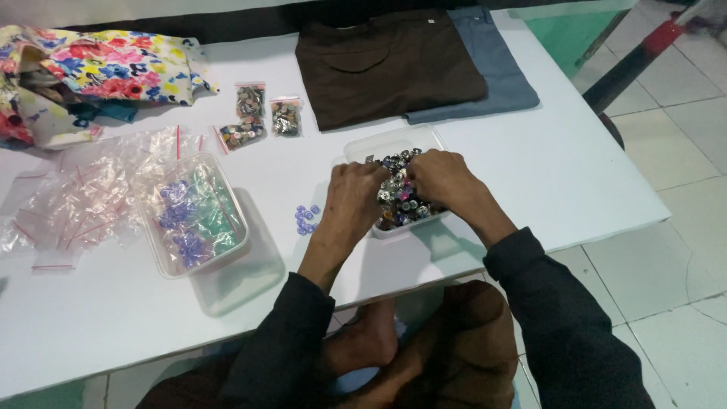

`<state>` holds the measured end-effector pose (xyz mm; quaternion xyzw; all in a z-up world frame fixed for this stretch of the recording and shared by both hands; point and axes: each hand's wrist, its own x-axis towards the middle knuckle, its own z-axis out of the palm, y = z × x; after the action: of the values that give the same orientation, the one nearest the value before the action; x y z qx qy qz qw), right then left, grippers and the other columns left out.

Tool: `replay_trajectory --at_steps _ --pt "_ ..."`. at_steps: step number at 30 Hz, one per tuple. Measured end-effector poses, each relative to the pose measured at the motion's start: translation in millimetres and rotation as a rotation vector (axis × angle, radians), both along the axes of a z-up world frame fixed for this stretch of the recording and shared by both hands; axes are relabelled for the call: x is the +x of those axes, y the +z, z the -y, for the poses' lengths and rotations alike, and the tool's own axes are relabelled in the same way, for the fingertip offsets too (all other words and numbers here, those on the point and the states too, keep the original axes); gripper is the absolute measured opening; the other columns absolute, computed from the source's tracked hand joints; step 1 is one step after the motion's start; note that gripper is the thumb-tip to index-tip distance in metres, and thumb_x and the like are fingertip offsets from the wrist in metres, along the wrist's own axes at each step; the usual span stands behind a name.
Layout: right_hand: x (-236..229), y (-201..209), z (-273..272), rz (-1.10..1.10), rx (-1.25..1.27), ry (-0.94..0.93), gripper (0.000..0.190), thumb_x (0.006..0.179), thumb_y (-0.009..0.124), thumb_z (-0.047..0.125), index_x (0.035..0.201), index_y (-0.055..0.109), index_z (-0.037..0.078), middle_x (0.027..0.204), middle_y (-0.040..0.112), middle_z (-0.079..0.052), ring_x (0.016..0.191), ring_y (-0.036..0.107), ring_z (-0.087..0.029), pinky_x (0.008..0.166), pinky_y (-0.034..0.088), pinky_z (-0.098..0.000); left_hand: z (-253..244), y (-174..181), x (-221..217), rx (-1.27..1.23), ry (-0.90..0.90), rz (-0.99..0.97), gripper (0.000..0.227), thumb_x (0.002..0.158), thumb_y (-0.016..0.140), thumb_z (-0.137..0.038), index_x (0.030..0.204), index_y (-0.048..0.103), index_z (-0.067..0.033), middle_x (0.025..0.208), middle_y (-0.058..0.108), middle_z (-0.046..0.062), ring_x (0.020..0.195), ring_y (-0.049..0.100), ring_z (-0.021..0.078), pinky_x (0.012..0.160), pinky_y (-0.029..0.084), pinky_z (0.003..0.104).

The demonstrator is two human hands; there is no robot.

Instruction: The person sits at a white table and sorts small buttons from a clear plastic container. They pick out specific purple buttons, place them on the table, and then put them into small plastic bags. The person repeats this process of selecting and bagging buttons throughout the clip.

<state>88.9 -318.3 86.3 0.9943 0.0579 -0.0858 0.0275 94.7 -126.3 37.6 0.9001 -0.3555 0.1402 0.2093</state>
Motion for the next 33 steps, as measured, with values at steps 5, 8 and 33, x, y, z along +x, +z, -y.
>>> replay_trajectory --at_steps 5,8,33 --pt "-8 16 -30 0.042 0.175 0.137 0.018 0.078 0.070 0.002 0.094 0.078 0.002 0.075 0.074 -0.021 0.078 0.075 -0.044 0.067 0.060 -0.0538 -4 1 8 -0.100 0.033 -0.007 0.047 0.078 0.068 0.008 0.118 0.069 -0.0164 0.112 0.070 0.004 0.106 0.069 0.0285 0.104 0.047 0.050" --pt "0 -17 -34 0.050 0.269 0.192 0.013 0.076 0.069 0.002 0.086 0.076 -0.003 0.072 0.072 -0.024 0.077 0.073 -0.047 0.064 0.058 -0.0569 -6 11 -1 -0.143 0.059 -0.041 0.048 0.080 0.068 0.011 0.120 0.065 -0.0138 0.114 0.069 0.007 0.106 0.069 0.0315 0.105 0.048 0.050" --pt "-6 29 -12 0.039 0.885 0.036 0.016 0.082 0.070 0.016 0.095 0.077 0.012 0.081 0.076 -0.011 0.079 0.074 -0.031 0.073 0.057 -0.0438 -15 58 -21 -0.328 0.011 -0.189 0.039 0.084 0.075 0.004 0.120 0.068 -0.0079 0.101 0.072 0.016 0.091 0.073 0.0424 0.093 0.054 0.053"
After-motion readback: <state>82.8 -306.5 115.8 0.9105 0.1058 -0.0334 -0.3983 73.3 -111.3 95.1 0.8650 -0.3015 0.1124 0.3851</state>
